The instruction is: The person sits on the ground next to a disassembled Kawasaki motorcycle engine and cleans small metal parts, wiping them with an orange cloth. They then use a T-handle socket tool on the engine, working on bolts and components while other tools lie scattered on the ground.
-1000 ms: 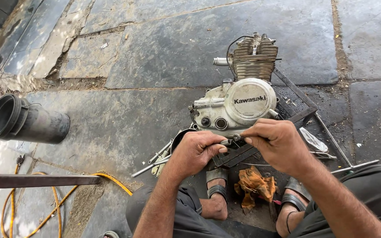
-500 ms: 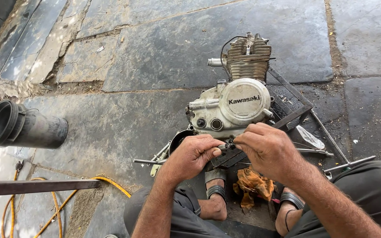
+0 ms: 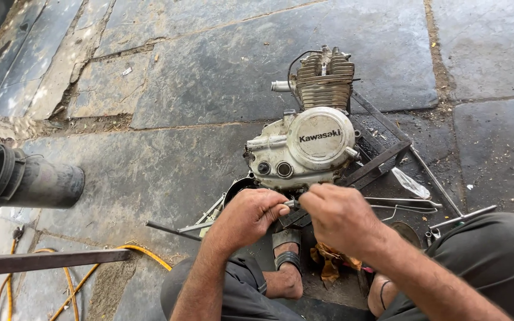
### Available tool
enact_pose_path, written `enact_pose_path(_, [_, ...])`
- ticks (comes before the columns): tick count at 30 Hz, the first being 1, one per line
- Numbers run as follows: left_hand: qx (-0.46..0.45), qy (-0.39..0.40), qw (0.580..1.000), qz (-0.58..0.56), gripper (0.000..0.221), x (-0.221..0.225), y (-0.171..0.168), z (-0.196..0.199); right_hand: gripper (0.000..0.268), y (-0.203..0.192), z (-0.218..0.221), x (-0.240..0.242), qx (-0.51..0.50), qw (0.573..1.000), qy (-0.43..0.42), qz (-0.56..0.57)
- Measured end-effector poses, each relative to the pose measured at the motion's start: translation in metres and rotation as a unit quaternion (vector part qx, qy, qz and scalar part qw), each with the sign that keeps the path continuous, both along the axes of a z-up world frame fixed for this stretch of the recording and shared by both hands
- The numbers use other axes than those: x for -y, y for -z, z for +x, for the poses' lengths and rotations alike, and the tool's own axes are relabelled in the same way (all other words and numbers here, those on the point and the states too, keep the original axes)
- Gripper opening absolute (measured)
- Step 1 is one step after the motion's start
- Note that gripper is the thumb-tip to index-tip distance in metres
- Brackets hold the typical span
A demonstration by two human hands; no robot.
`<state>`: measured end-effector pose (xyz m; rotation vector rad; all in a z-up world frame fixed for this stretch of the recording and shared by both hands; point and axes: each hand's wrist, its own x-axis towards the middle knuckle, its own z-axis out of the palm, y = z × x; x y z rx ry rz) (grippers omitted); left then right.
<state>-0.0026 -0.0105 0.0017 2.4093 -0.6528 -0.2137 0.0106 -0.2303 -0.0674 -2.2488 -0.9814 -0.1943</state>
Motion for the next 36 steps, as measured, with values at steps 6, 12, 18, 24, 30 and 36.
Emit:
enact_pose_path(6, [-0.037,0.005,0.999,0.030,0.024,0.000,-0.003,0.004,0.010,-0.010,-0.001,0.001,0.037,0.996,0.012,0.078])
enact_pose_path(12, [-0.022,0.006,0.999,0.030,0.023,0.002,-0.001,0.002,0.011,-0.010,0.009,0.001,-0.116,0.981,-0.005,0.154])
enact_pose_path(18, [-0.006,-0.002,0.999,0.032,0.022,0.003,-0.003,0.001,0.006,-0.019,0.012,0.006,-0.154,0.968,0.003,0.198])
enact_pose_path(24, [0.002,0.024,0.999,0.022,0.021,0.002,-0.003,0.001,0.007,-0.018,0.009,0.004,-0.186,0.967,0.004,0.175])
enact_pose_path(30, [-0.030,0.008,0.999,0.037,0.020,0.006,-0.007,0.000,0.008,-0.028,0.009,0.006,-0.276,0.956,0.010,0.100])
enact_pose_path(36, [0.001,0.032,0.997,0.067,0.022,0.003,0.003,0.002,0.007,-0.030,0.016,0.009,-0.367,0.930,0.006,0.010])
